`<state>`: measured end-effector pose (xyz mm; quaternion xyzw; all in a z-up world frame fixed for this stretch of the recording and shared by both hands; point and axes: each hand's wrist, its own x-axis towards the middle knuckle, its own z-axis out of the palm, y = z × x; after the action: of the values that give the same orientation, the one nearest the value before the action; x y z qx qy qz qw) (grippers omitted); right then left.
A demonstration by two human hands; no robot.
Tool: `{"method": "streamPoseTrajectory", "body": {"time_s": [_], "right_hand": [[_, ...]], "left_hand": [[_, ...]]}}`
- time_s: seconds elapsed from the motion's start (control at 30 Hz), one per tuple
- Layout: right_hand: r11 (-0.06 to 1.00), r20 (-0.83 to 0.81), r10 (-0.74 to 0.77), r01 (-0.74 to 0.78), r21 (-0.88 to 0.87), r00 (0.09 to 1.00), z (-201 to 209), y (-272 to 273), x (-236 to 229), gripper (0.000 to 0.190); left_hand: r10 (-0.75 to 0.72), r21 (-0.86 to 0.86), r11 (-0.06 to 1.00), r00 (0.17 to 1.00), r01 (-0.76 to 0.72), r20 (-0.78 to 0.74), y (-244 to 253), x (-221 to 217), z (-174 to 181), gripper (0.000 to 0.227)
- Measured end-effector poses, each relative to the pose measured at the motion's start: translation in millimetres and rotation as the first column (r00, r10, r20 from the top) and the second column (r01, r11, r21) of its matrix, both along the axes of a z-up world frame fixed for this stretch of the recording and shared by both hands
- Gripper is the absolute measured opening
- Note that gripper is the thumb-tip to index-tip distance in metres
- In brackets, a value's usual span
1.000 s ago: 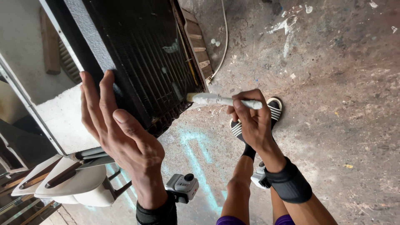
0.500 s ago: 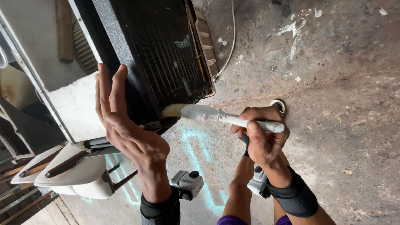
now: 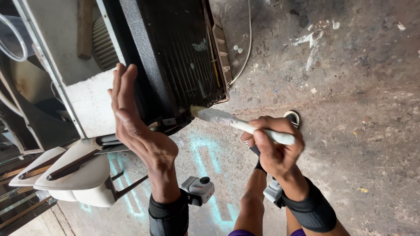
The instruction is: Cleaning the interior components and cooling fins of an air conditioning unit using a brush.
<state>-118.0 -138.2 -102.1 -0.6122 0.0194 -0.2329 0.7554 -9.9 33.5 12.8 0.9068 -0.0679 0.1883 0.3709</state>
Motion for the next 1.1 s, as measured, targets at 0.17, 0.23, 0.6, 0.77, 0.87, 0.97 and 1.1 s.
{"method": "streamPoseTrajectory", "body": {"time_s": [0.17, 0.23, 0.6, 0.77, 0.87, 0.97, 1.1], "right_hand": [[0.968, 0.121, 0.019, -0.048, 0.245, 0.992, 21.6, -1.2, -0.6, 0.02], [0.959, 0.138, 0.022, -0.06, 0.277, 0.99, 11.6, 2.0, -2.6, 0.021], [0.991, -0.133, -0.019, 0.001, -0.131, 0.991, -60.6, 5.4, -9.7, 0.013], [0.986, -0.089, -0.023, 0.008, -0.168, 0.996, -31.8, 4.7, -10.3, 0.012], [0.991, 0.007, -0.022, 0.022, -0.132, 1.0, -15.2, 8.2, -14.3, 0.016], [0.995, 0.154, -0.059, 0.071, -0.07, 0.986, -11.2, 18.6, -18.9, 0.018], [0.981, 0.308, -0.094, 0.141, -0.133, 0.947, -16.9, 25.1, -25.5, 0.026]], "left_hand": [[0.012, 0.072, 0.997, 1.0, -0.012, 0.003, 0.9, -1.0, 1.5, 0.081], [0.007, 0.072, 0.997, 1.0, -0.007, 0.001, 2.8, -1.7, -0.1, 0.08], [-0.024, 0.091, 0.996, 0.999, 0.021, 0.032, 4.6, -3.3, -3.5, 0.077], [-0.029, 0.094, 0.995, 0.999, 0.025, 0.044, 5.1, -0.6, -6.1, 0.077], [-0.03, 0.081, 0.996, 0.999, 0.026, 0.043, 5.3, -0.2, -4.5, 0.077], [-0.029, 0.071, 0.997, 0.999, 0.026, 0.038, 4.5, -0.9, -3.3, 0.077], [-0.018, 0.084, 0.996, 1.0, 0.016, 0.023, 3.4, -1.9, -1.2, 0.076]]}}
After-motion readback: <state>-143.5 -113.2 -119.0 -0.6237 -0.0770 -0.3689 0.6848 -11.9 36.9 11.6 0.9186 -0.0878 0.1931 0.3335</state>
